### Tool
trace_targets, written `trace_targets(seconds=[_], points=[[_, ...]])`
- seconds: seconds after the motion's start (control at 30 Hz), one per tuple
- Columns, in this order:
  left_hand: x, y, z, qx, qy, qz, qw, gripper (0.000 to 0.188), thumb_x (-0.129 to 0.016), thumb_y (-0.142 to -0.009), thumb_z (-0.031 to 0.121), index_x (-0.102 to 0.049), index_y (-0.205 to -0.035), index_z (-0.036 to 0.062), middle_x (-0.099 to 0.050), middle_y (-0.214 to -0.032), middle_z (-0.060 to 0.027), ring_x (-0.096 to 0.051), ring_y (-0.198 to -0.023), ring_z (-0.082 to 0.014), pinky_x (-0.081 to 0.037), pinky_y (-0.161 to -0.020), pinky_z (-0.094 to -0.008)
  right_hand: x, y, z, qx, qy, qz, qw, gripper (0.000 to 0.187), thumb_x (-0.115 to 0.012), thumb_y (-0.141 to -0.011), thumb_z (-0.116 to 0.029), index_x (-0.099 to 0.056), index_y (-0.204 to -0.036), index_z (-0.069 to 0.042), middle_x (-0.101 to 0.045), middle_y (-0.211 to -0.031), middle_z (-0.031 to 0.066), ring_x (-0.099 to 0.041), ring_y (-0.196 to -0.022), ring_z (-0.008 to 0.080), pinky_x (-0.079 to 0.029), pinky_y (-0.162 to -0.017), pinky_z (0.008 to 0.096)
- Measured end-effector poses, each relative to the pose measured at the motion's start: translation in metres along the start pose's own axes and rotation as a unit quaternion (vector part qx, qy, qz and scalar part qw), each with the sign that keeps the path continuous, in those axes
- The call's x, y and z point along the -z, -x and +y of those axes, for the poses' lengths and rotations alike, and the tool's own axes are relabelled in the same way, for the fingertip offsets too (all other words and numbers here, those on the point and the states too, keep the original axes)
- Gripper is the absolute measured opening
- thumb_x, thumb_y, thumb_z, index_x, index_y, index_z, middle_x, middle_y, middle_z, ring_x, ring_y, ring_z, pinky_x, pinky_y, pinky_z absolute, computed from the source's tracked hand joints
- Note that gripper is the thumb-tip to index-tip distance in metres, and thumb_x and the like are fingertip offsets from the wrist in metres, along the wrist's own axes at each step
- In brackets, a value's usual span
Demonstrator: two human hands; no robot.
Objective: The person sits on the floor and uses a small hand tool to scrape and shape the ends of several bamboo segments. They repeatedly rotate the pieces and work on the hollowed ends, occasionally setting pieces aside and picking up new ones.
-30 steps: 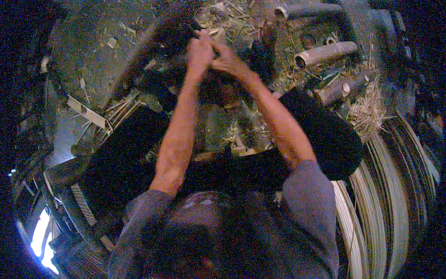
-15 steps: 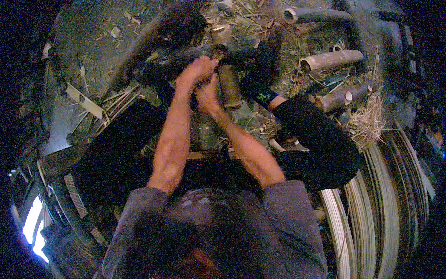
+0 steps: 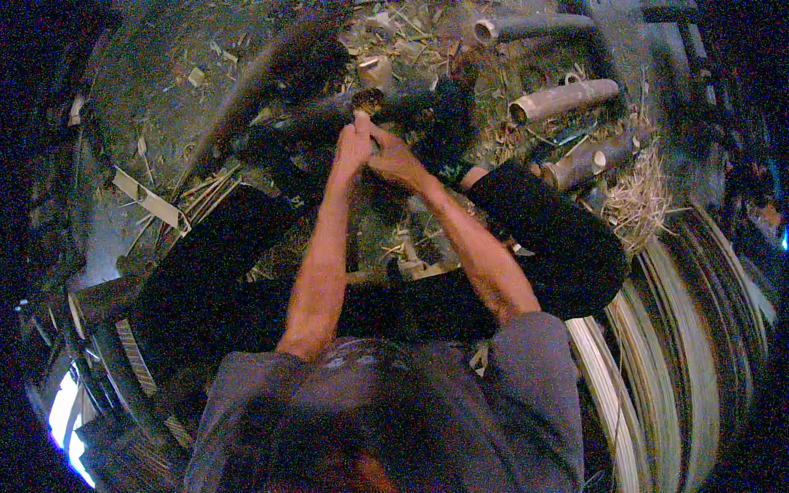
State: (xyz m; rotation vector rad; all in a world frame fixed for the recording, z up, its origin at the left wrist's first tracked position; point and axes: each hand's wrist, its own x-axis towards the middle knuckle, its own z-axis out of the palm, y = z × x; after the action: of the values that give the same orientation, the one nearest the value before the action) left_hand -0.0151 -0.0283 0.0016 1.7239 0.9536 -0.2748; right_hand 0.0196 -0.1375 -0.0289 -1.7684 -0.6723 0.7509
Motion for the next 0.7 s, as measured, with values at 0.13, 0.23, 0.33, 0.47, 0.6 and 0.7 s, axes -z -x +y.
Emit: trace_targets(seconds=[0.13, 0.23, 0.33, 0.47, 0.6, 0.7], points=[[0.03, -0.029, -0.009, -0.039, -0.11, -0.078, 0.99, 0.063, -0.028, -0.092, 0.044, -0.057, -0.099, -0.0118, -0.055, -0.1, -0.0349, -0.051, -0.101, -0.0477, -0.04, -0.087, -0.0465, -0.04, -0.007, -0.014, -0.096, -0.004, 0.097, 0.991, 0.064, -0.056, -0.068, -0.01, -0.043, -0.13, -0.005, -0.065, -0.092, 0.0152, -0.061, -0.081, 0.0235, -0.046, -0.07, 0.0346], [0.041, -0.036, 0.006, -0.038, -0.159, -0.142, 0.976, 0.062, -0.029, -0.092, 0.044, -0.057, -0.099, -0.0111, -0.054, -0.104, -0.0341, -0.051, -0.104, -0.0458, -0.04, -0.088, -0.0462, -0.053, -0.019, -0.017, -0.139, -0.045, 0.145, 0.979, 0.072, -0.056, -0.065, -0.008, -0.037, -0.134, -0.005, -0.062, -0.102, 0.0148, -0.059, -0.091, 0.0219, -0.045, -0.076, 0.0326], [0.045, -0.052, 0.012, -0.045, -0.177, -0.183, 0.966, 0.062, -0.03, -0.091, 0.044, -0.057, -0.101, -0.0107, -0.054, -0.108, -0.0328, -0.052, -0.105, -0.0436, -0.039, -0.089, -0.0447, -0.073, -0.032, -0.003, -0.074, -0.132, 0.218, 0.964, 0.078, -0.055, -0.064, -0.006, -0.03, -0.138, -0.005, -0.057, -0.115, 0.0144, -0.055, -0.103, 0.021, -0.043, -0.086, 0.0311], [0.057, -0.091, -0.001, -0.074, -0.283, -0.244, 0.925, 0.055, -0.036, -0.091, 0.043, -0.056, -0.11, -0.004, -0.058, -0.112, -0.0235, -0.057, -0.102, -0.0357, -0.041, -0.088, -0.0418, -0.086, -0.047, -0.047, -0.14, -0.227, 0.275, 0.924, 0.076, -0.054, -0.069, -0.002, -0.026, -0.139, -0.006, -0.05, -0.125, 0.0131, -0.049, -0.113, 0.0217, -0.038, -0.096, 0.0298], [0.059, -0.112, 0.04, -0.07, -0.411, -0.29, 0.861, 0.047, -0.05, -0.086, 0.044, -0.061, -0.102, 0.0023, -0.062, -0.105, -0.0184, -0.06, -0.096, -0.0294, -0.046, -0.081, -0.0402, -0.102, -0.079, -0.053, -0.191, -0.457, 0.349, 0.795, 0.072, -0.054, -0.073, -0.002, -0.026, -0.14, -0.006, -0.05, -0.124, 0.0134, -0.048, -0.112, 0.0226, -0.038, -0.097, 0.0306], [0.059, -0.142, -0.023, 0.023, -0.023, -0.166, 0.986, 0.045, -0.064, -0.074, 0.045, -0.064, -0.082, 0.001, -0.064, -0.086, -0.0131, -0.06, -0.077, -0.0206, -0.046, -0.068, -0.035, -0.121, -0.095, -0.06, -0.21, -0.564, 0.332, 0.727, 0.07, -0.054, -0.075, -0.003, -0.027, -0.14, -0.007, -0.05, -0.125, 0.0138, -0.049, -0.112, 0.0233, -0.038, -0.096, 0.0315]])
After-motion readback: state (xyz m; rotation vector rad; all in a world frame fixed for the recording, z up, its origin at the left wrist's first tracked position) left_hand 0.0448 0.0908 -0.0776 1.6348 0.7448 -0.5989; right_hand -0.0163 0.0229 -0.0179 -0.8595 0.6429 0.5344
